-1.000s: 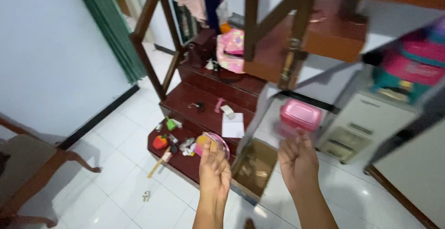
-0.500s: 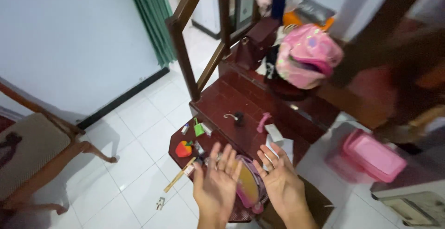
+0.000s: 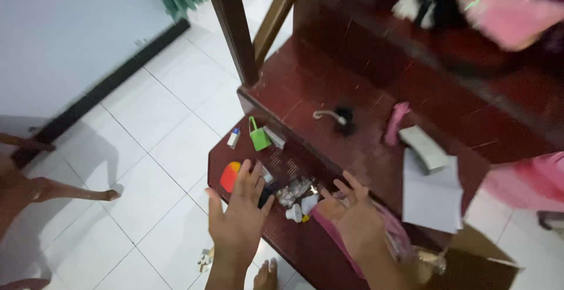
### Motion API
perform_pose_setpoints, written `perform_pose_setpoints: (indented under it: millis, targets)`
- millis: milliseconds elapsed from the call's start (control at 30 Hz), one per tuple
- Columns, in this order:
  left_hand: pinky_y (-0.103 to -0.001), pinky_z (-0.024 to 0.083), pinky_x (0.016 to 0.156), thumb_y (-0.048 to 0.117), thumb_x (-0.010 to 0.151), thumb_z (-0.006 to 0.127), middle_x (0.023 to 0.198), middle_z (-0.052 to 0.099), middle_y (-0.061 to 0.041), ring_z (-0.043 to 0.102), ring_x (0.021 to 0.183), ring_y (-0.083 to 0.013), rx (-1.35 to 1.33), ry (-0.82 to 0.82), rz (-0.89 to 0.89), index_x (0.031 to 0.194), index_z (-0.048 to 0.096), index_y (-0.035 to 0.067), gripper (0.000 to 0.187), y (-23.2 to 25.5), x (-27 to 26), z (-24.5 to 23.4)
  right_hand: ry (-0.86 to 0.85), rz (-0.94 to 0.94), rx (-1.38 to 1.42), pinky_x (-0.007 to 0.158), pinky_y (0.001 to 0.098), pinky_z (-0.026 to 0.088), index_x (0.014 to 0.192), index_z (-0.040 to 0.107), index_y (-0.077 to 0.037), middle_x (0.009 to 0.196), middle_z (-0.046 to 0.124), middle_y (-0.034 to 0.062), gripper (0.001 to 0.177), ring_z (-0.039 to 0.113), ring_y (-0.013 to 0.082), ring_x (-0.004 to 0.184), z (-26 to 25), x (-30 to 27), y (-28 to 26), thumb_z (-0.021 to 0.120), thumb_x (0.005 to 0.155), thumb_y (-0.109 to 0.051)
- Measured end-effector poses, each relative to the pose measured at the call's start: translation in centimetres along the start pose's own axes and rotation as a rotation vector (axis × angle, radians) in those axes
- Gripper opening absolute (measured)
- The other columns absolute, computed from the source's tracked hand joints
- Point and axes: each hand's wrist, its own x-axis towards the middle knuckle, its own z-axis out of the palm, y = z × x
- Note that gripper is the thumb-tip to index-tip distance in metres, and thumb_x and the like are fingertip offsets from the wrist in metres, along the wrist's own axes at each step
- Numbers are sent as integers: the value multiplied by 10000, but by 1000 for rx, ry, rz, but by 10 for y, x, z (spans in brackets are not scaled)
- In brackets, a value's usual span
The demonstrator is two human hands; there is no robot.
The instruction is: Organizing miscellaneous items by moving them from a staircase into a wooden storage cabinet.
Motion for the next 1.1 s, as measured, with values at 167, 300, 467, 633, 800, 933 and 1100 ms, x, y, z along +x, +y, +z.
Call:
perform_pose_setpoints:
  millis: [167, 300, 467, 633, 800, 933, 1100]
  targets:
    - [-558, 47, 1225, 711, 912, 183, 1714, 291, -47, 119, 1602, -271, 296, 49, -124, 1598, 312, 175, 881, -31, 73, -86, 223, 53, -513, 971, 489, 569, 1535, 424, -227, 1462, 535, 140, 665, 605, 339, 1280, -61, 91, 99, 617, 908, -331]
    - [-570, 59, 1203, 692, 920, 220, 1703, 297, -51, 109, 1598, -260, 392, 77, -165, 1574, 381, 151, 865, -54, 107, -154, 154, -215, -901, 936, 420, 588, 1494, 486, -184, 1398, 588, 166, 720, 656, 310, 1190, -109, 144, 166, 790, 848, -273]
    - [-443, 419, 1098, 548, 1004, 386, 1439, 610, -150, 549, 1370, -298, 702, 196, 77, 1440, 555, 81, 661, -85, 123, -245, 11, -660, -1322, 885, 409, 580, 1366, 548, -150, 1364, 562, 121, 676, 637, 285, 1181, -95, 146, 212, 827, 751, -122]
    - [-361, 540, 909, 234, 984, 606, 1096, 737, -141, 698, 1041, -242, 1068, 276, 183, 1203, 680, 33, 306, -89, 122, -262, -211, -538, -1685, 975, 471, 508, 1366, 569, -128, 1404, 472, 219, 689, 534, 421, 1262, -60, 149, 243, 787, 723, -9]
    - [-362, 559, 846, 81, 858, 675, 1031, 724, -138, 718, 965, -236, 1360, 283, 310, 1117, 690, 49, 262, -104, 127, -289, -148, -333, -2000, 996, 486, 484, 1299, 614, -109, 1451, 445, 248, 540, 500, 458, 1294, -90, 180, 278, 733, 779, -22]
    - [-354, 569, 855, 36, 835, 680, 944, 725, -123, 726, 906, -232, 1326, 222, 316, 1143, 673, 57, 309, -114, 130, -292, -48, -475, -1989, 967, 486, 511, 1214, 647, -38, 1398, 498, 257, 371, 553, 446, 1226, -112, 192, 273, 704, 848, -42]
    - [-350, 549, 833, 80, 821, 768, 1123, 679, -149, 679, 994, -224, 1203, 106, 478, 1243, 596, 5, 462, -98, 146, -243, -36, -646, -1808, 911, 478, 534, 1176, 670, -8, 1326, 552, 265, 345, 598, 447, 1155, -72, 185, 243, 721, 836, -42]
